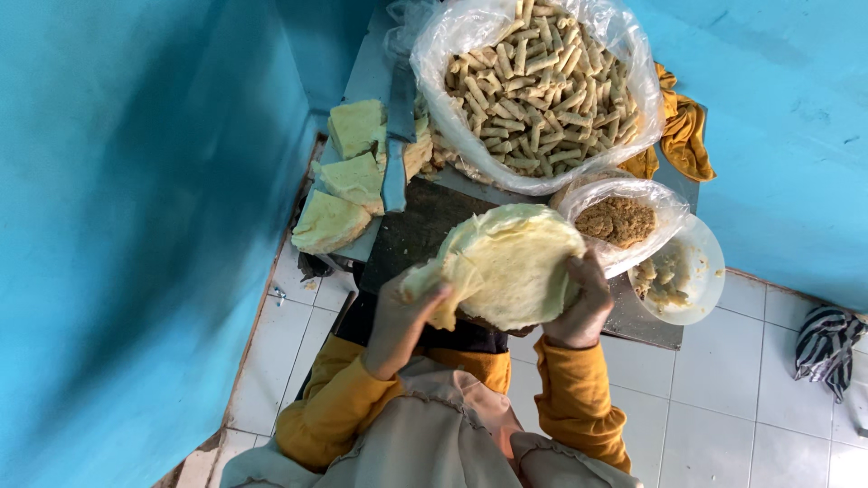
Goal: The person cuts a large round cake on a small wooden board with a knife, then peels a thin plastic film off the cut cake pieces by hand and stacks the peeled rounds on the table. A large bag of stick-shaped snacks and a bag of brown sugar sit on the table.
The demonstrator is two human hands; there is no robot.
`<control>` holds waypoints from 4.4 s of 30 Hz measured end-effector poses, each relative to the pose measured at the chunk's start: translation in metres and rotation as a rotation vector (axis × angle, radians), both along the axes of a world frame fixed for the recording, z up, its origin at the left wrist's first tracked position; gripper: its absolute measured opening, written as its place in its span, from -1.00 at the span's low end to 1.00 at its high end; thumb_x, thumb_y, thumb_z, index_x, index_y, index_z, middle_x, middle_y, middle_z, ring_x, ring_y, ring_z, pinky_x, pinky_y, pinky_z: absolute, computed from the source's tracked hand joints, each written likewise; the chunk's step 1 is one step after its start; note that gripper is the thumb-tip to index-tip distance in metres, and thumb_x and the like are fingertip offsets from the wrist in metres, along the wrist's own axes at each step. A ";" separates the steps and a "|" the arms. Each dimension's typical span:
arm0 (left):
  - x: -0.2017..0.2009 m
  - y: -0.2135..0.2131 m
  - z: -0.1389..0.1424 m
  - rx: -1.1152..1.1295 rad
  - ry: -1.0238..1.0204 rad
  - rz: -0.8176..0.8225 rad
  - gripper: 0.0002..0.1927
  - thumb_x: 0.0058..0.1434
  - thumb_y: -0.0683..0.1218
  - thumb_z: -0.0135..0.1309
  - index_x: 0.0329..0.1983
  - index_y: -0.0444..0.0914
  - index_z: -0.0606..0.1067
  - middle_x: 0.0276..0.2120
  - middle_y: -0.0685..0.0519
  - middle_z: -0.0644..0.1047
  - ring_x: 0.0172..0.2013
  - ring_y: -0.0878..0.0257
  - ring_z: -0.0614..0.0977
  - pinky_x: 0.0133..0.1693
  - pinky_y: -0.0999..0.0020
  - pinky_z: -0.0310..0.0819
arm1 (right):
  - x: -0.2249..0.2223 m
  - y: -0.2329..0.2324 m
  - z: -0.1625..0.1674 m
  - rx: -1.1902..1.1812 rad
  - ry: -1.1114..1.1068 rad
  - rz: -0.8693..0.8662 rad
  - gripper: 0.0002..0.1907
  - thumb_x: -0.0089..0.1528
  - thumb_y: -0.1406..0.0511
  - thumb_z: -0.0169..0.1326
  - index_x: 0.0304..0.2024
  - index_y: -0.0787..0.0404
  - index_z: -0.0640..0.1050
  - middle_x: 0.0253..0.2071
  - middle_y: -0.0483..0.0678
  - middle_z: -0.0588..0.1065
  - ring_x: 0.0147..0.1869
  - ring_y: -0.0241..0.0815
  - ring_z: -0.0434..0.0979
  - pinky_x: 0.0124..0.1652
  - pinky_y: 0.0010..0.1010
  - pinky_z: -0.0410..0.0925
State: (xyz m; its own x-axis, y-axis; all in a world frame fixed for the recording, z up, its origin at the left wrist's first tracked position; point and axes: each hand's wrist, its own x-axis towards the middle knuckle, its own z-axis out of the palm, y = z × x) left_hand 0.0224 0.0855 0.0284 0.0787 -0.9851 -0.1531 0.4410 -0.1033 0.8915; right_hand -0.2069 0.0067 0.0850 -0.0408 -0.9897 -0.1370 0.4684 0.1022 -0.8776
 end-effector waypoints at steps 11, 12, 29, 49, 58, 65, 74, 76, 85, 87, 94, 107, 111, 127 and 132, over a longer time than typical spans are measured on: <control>0.059 0.030 0.070 -0.440 -0.501 0.588 -0.88 0.47 -0.22 0.09 0.00 -0.34 0.58 -0.07 -0.05 0.50 -0.05 0.27 0.54 -0.05 0.45 0.44 | 0.031 0.007 -0.014 0.118 -0.057 0.088 -0.48 0.32 0.18 -0.16 0.28 0.29 0.32 0.16 0.14 0.45 0.20 0.05 0.53 0.03 -0.04 0.53; 0.056 0.025 0.076 -0.431 -0.515 0.579 -0.86 0.42 -0.22 0.07 -0.02 -0.33 0.58 -0.03 -0.08 0.46 -0.03 0.25 0.53 -0.12 0.45 0.46 | 0.047 0.007 -0.025 0.188 -0.095 0.066 -0.51 0.36 0.18 -0.15 0.27 0.32 0.34 0.16 0.12 0.45 0.22 0.02 0.53 0.07 -0.08 0.52; 0.039 -0.024 0.066 -0.197 -0.367 0.164 -0.67 0.42 -0.16 -0.02 0.20 -0.33 0.51 0.09 -0.11 0.65 -0.08 0.19 0.72 -0.05 0.37 0.64 | 0.094 -0.003 -0.028 -0.333 0.203 0.408 -0.23 0.38 0.34 -0.01 0.55 0.37 -0.02 0.58 0.15 0.08 0.69 0.01 -0.04 0.59 -0.21 -0.14; 0.029 -0.053 0.053 -0.133 -0.370 -0.313 -0.66 0.44 -0.01 0.09 -0.34 -0.37 0.53 -0.55 0.21 0.34 -0.49 0.51 0.27 -0.47 0.51 0.20 | 0.004 0.022 -0.043 0.095 0.004 0.211 -0.90 0.30 0.45 0.16 -0.12 0.30 0.59 -0.30 -0.16 0.56 -0.32 -0.46 0.47 -0.32 -0.66 0.30; 0.022 -0.060 0.029 -0.089 -0.176 -0.297 -0.67 0.46 -0.02 0.04 -0.36 -0.35 0.47 -0.53 0.24 0.34 -0.51 0.49 0.30 -0.47 0.50 0.19 | 0.001 0.023 -0.034 0.085 -0.076 0.486 -0.66 0.25 0.43 0.23 0.07 0.35 0.49 -0.27 -0.17 0.50 -0.27 -0.42 0.46 -0.29 -0.62 0.33; 0.010 -0.049 0.051 -0.396 -0.680 0.016 -0.73 0.42 0.01 0.03 0.01 -0.28 0.47 -0.23 0.08 0.57 -0.23 0.35 0.61 -0.16 0.47 0.54 | 0.006 0.026 -0.018 0.051 -0.244 0.402 -0.66 0.35 0.48 0.18 0.14 0.39 0.41 -0.18 0.00 0.52 -0.25 -0.35 0.52 -0.32 -0.63 0.37; -0.001 -0.008 0.085 -0.300 -0.479 -0.162 -0.62 0.28 -0.09 0.24 0.08 -0.35 0.47 -0.08 -0.08 0.64 -0.09 0.21 0.74 -0.06 0.35 0.68 | 0.028 0.034 0.018 0.076 -0.011 0.329 -0.64 0.26 0.53 0.07 0.12 0.40 0.40 -0.01 0.16 0.55 -0.02 -0.12 0.65 -0.01 -0.32 0.56; 0.000 -0.009 0.081 -0.283 -0.402 -0.196 -0.64 0.32 -0.12 0.18 0.12 -0.35 0.46 -0.04 -0.10 0.65 -0.03 0.21 0.73 0.00 0.35 0.68 | 0.029 0.036 0.020 0.061 0.044 0.322 -0.63 0.25 0.56 0.08 0.12 0.41 0.40 -0.01 0.16 0.55 -0.03 -0.14 0.64 0.00 -0.33 0.55; -0.006 -0.003 0.073 -0.183 -0.713 -0.252 -0.78 0.42 -0.12 0.03 0.03 -0.34 0.45 -0.31 -0.09 0.65 -0.41 0.19 0.70 -0.33 0.32 0.59 | 0.027 0.038 0.001 -0.025 0.213 0.257 -0.66 0.23 0.58 0.16 0.04 0.33 0.47 -0.15 0.08 0.55 -0.18 -0.25 0.61 -0.17 -0.46 0.51; -0.009 -0.003 0.072 -0.272 -0.630 -0.212 -0.76 0.37 -0.10 0.10 -0.04 -0.37 0.43 -0.29 -0.11 0.64 -0.32 0.18 0.74 -0.26 0.35 0.65 | 0.027 0.039 -0.001 -0.119 0.189 0.275 -0.70 0.25 0.59 0.16 0.02 0.32 0.49 -0.14 0.03 0.54 -0.15 -0.27 0.61 -0.14 -0.48 0.52; -0.010 -0.003 0.067 -0.298 -0.577 -0.173 -0.77 0.39 -0.09 0.06 -0.08 -0.38 0.45 -0.28 -0.12 0.65 -0.25 0.17 0.78 -0.19 0.36 0.70 | 0.025 0.044 0.001 0.003 0.284 0.286 -0.75 0.27 0.58 0.08 -0.02 0.31 0.50 -0.19 0.01 0.58 -0.18 -0.27 0.63 -0.24 -0.50 0.50; -0.015 -0.003 0.066 -0.354 -0.705 -0.119 -0.82 0.36 -0.14 0.07 -0.10 -0.38 0.51 -0.36 -0.13 0.63 -0.40 0.16 0.72 -0.38 0.36 0.60 | 0.033 0.047 0.002 -0.084 0.358 0.248 -0.77 0.28 0.55 0.10 -0.03 0.32 0.46 -0.19 -0.02 0.54 -0.15 -0.33 0.57 -0.16 -0.51 0.48; -0.016 -0.005 0.056 -0.213 -0.512 -0.173 -0.82 0.38 -0.16 0.05 -0.14 -0.40 0.55 -0.46 -0.04 0.60 -0.48 0.33 0.61 -0.43 0.42 0.50 | 0.033 0.043 0.004 -0.012 0.332 0.223 -0.78 0.28 0.55 0.06 -0.04 0.31 0.42 -0.22 0.00 0.54 -0.22 -0.30 0.54 -0.31 -0.53 0.41; 0.002 -0.030 0.011 0.210 0.772 -0.446 -0.62 0.41 0.10 -0.03 -0.04 -0.30 0.56 -0.19 0.06 0.66 -0.22 0.29 0.66 -0.12 0.30 0.60 | 0.009 0.026 -0.033 -0.112 0.101 0.586 -0.79 0.39 0.43 0.12 0.03 0.46 0.49 -0.07 0.07 0.54 0.02 -0.12 0.54 0.10 -0.29 0.42; 0.006 -0.025 0.022 0.396 0.850 -0.384 -0.43 0.28 0.21 -0.01 0.07 -0.36 0.51 -0.11 -0.03 0.68 -0.12 0.21 0.70 -0.09 0.25 0.65 | 0.006 0.030 -0.036 0.197 -0.058 0.334 -0.68 0.23 0.39 0.13 0.03 0.34 0.48 -0.08 -0.03 0.58 -0.01 -0.26 0.58 0.00 -0.43 0.43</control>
